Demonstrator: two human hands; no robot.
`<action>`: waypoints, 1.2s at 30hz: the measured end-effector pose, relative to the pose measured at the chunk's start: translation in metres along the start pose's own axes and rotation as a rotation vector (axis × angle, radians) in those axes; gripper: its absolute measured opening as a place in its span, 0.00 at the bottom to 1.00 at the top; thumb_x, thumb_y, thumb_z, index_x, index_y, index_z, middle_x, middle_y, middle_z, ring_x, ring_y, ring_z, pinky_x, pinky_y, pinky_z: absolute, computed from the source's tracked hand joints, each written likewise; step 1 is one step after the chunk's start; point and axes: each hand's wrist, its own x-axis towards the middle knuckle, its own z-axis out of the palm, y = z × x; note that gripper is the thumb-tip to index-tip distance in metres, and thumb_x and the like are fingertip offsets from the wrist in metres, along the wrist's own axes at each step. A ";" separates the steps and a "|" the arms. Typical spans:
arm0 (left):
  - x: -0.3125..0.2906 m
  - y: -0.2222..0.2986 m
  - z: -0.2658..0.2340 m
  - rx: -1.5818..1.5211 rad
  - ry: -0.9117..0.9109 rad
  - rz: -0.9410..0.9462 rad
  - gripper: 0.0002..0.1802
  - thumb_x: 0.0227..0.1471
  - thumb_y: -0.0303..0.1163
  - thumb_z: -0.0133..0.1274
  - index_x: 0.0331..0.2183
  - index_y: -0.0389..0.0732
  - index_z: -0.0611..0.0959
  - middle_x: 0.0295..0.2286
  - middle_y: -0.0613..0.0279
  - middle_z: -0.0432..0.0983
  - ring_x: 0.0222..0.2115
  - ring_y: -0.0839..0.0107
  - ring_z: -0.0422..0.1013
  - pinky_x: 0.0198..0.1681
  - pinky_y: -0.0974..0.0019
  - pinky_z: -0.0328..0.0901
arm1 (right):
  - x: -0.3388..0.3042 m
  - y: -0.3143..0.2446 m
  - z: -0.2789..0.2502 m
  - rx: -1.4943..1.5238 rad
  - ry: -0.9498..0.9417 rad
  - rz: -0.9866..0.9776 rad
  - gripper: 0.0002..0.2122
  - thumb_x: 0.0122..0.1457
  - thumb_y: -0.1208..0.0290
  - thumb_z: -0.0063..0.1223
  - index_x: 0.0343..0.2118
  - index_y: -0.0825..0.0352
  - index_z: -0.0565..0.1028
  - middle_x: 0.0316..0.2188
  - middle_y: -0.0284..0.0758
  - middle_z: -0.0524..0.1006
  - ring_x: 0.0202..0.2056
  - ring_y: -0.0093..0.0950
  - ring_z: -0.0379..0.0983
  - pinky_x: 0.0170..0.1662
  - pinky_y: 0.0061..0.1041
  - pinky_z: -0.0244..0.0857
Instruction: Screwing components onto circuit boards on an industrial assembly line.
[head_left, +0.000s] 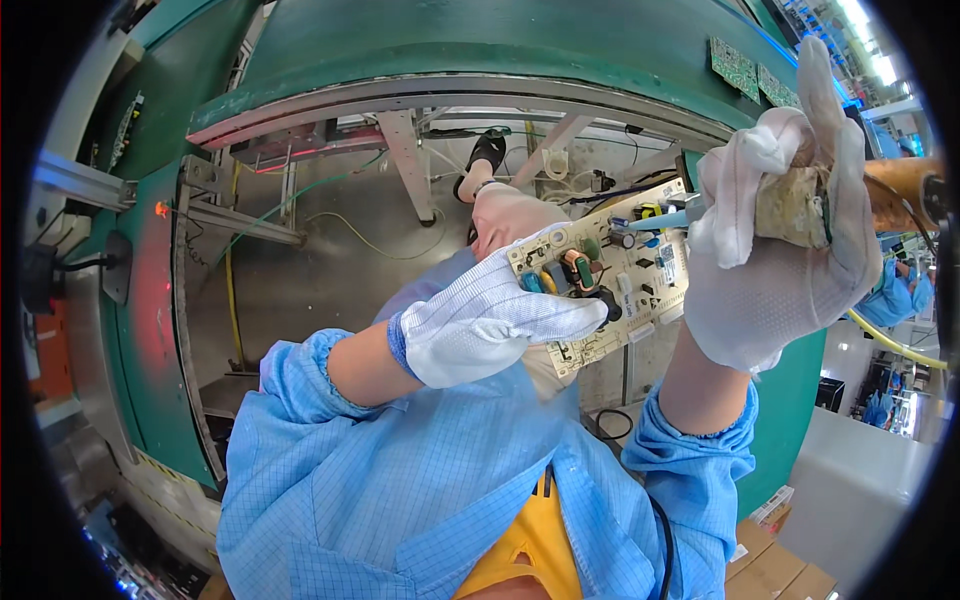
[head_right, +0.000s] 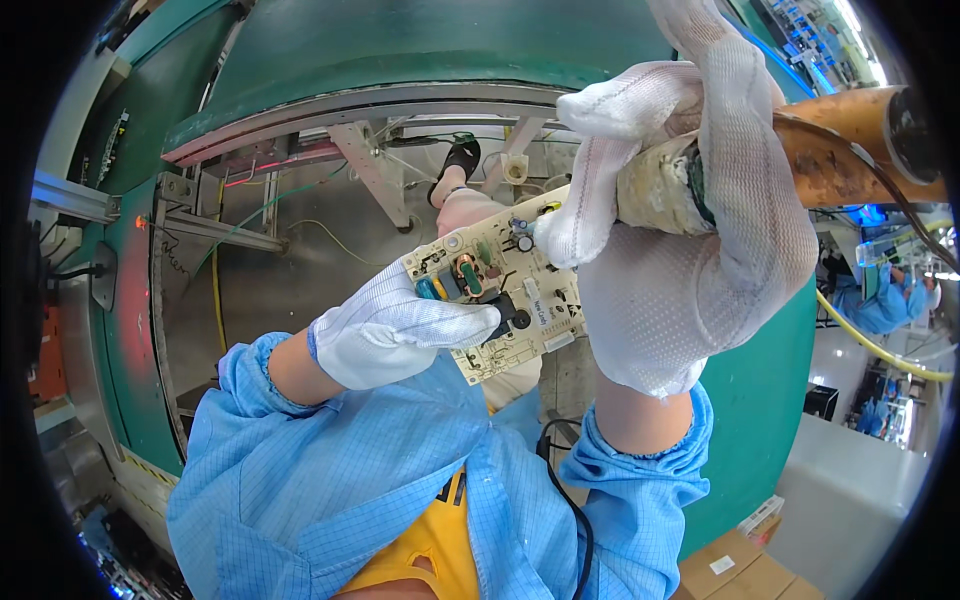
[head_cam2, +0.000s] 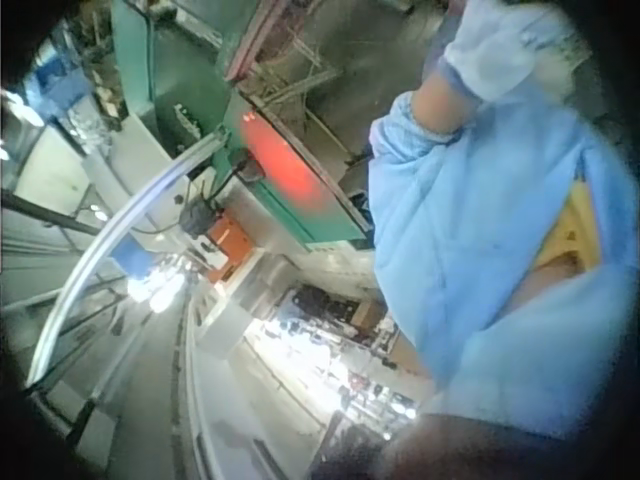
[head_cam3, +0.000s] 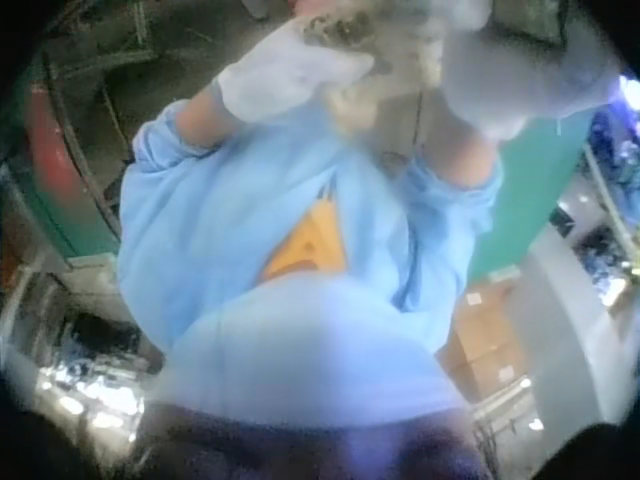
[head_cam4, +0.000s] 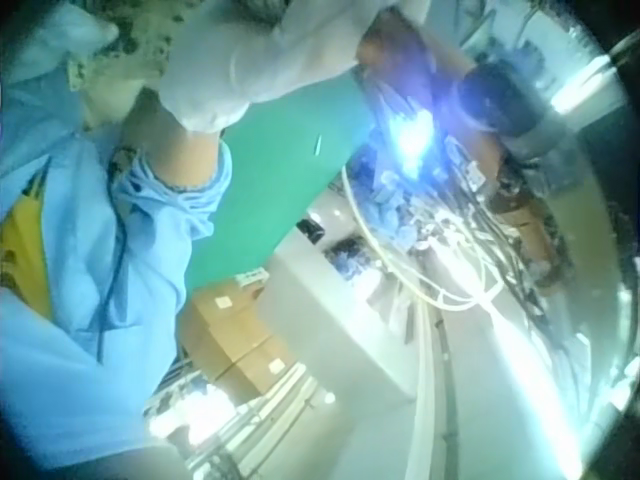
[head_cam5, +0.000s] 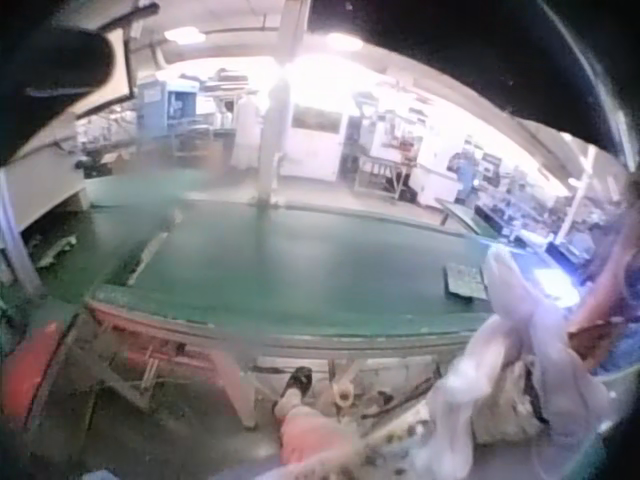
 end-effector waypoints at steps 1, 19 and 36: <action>0.000 0.001 0.001 0.003 -0.004 -0.003 0.29 0.51 0.29 0.60 0.53 0.34 0.71 0.44 0.64 0.74 0.45 0.78 0.68 0.49 0.73 0.64 | 0.004 0.000 -0.008 -0.001 0.000 0.002 0.28 0.64 0.57 0.34 0.56 0.80 0.63 0.29 0.36 0.76 0.14 0.16 0.62 0.19 0.18 0.54; -0.011 0.014 0.004 -0.178 0.045 -0.049 0.28 0.52 0.28 0.58 0.54 0.34 0.70 0.46 0.61 0.75 0.46 0.74 0.71 0.51 0.69 0.65 | 0.016 -0.007 -0.056 -0.136 -0.534 -0.020 0.26 0.65 0.58 0.34 0.55 0.78 0.64 0.30 0.40 0.76 0.17 0.19 0.64 0.18 0.19 0.56; -0.015 0.016 0.011 -0.216 0.032 -0.005 0.30 0.50 0.23 0.55 0.55 0.32 0.66 0.47 0.50 0.73 0.46 0.60 0.73 0.51 0.56 0.70 | 0.005 -0.008 -0.056 -0.321 -0.357 -0.209 0.17 0.63 0.73 0.39 0.54 0.68 0.68 0.37 0.43 0.75 0.26 0.23 0.69 0.24 0.21 0.68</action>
